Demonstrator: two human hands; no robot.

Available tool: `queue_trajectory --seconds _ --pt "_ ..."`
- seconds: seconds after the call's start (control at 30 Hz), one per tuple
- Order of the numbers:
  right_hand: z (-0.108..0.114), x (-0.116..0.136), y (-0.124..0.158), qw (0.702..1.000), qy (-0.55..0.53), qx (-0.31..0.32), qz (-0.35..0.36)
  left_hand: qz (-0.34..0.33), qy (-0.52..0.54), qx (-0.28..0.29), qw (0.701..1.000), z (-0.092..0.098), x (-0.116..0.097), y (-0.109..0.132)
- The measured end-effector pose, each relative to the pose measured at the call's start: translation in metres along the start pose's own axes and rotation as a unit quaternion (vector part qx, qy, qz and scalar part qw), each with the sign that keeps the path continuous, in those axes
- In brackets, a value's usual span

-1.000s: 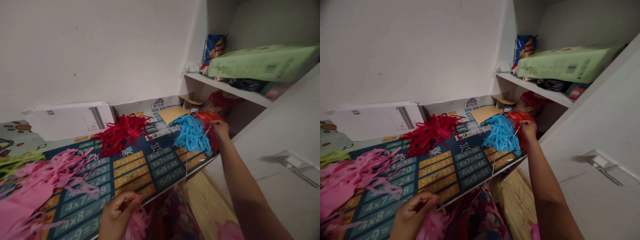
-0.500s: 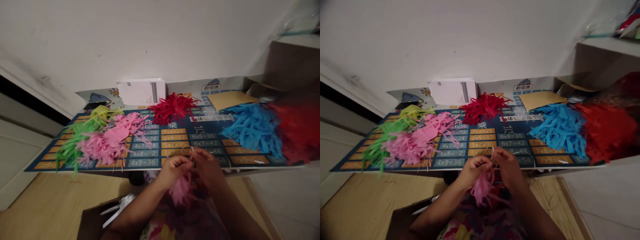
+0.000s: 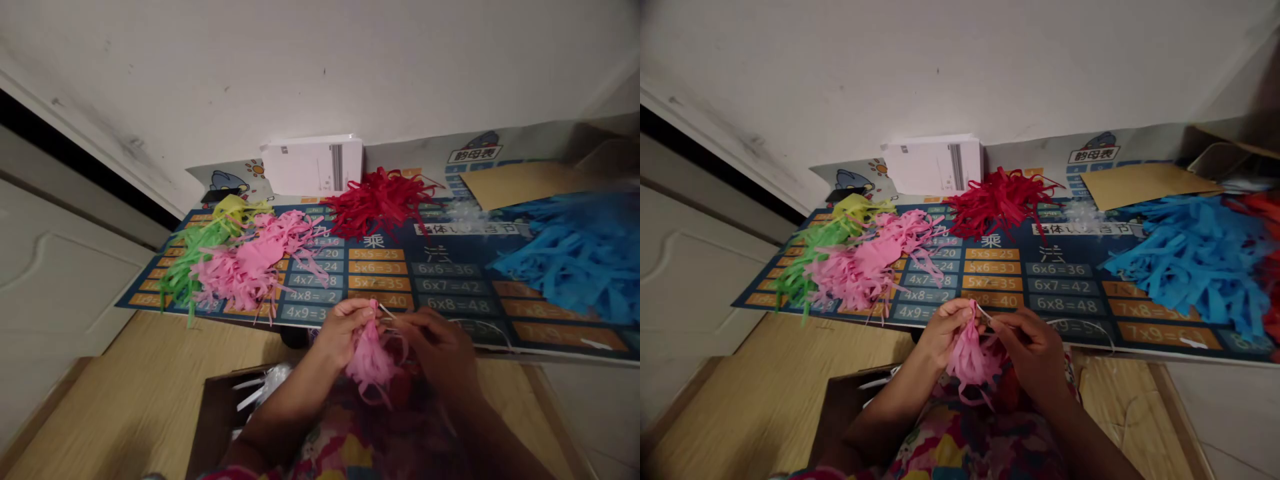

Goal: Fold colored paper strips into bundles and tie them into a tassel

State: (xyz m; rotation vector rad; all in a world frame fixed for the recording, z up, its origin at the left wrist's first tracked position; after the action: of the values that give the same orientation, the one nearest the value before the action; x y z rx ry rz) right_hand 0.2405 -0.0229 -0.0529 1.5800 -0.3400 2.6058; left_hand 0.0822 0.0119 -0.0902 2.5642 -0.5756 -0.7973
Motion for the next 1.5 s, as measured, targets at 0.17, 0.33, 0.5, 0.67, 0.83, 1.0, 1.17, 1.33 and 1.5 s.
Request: queue_trajectory --seconds 0.17,0.33,0.5,0.67,0.83,1.0,1.17,1.33,1.5 --pt "-0.002 0.009 -0.004 0.999 0.018 -0.001 0.027 -0.001 0.007 0.018 1.0 -0.004 0.002 -0.001" --pt "0.0 0.008 -0.005 1.0 0.022 -0.005 0.016 -0.009 -0.003 0.022 1.0 -0.005 0.001 0.0" --pt "0.001 0.007 -0.003 1.0 0.023 -0.009 0.004 -0.001 -0.011 0.032 0.999 -0.007 0.002 0.002" --pt "0.002 0.005 0.0 1.0 0.02 -0.017 0.006 -0.003 -0.02 0.032 0.999 -0.008 0.003 0.004" --pt "0.003 0.004 0.001 1.0 0.025 -0.015 0.009 -0.007 -0.035 0.036 0.999 -0.008 0.004 0.005" --pt "0.002 0.003 0.001 0.997 0.058 0.0 0.044 -0.09 -0.105 0.056 0.989 -0.011 0.003 0.007" --pt "-0.007 -0.013 0.004 0.994 0.027 0.105 0.001 -0.212 -0.281 0.058 0.934 -0.012 -0.003 0.017" --pt "-0.008 -0.009 0.002 0.979 0.109 0.14 0.095 -0.336 -0.509 0.09 0.787 -0.019 -0.01 0.029" --pt "0.013 -0.003 -0.002 0.948 0.25 0.029 0.194 -0.345 -0.586 0.169 0.714 -0.031 -0.004 0.029"
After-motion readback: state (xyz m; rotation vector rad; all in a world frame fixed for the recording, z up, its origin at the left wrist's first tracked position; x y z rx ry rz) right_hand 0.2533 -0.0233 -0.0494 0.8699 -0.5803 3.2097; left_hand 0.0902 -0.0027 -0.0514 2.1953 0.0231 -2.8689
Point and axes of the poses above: each hand's wrist, its own y-axis away from the middle knuckle, its own z-axis out of the back of the hand, x = y × z, the point moved 4 cm from there along -y, towards the middle knuckle, and after that the axes turned 12 degrees about y, right-handed, at the moved point
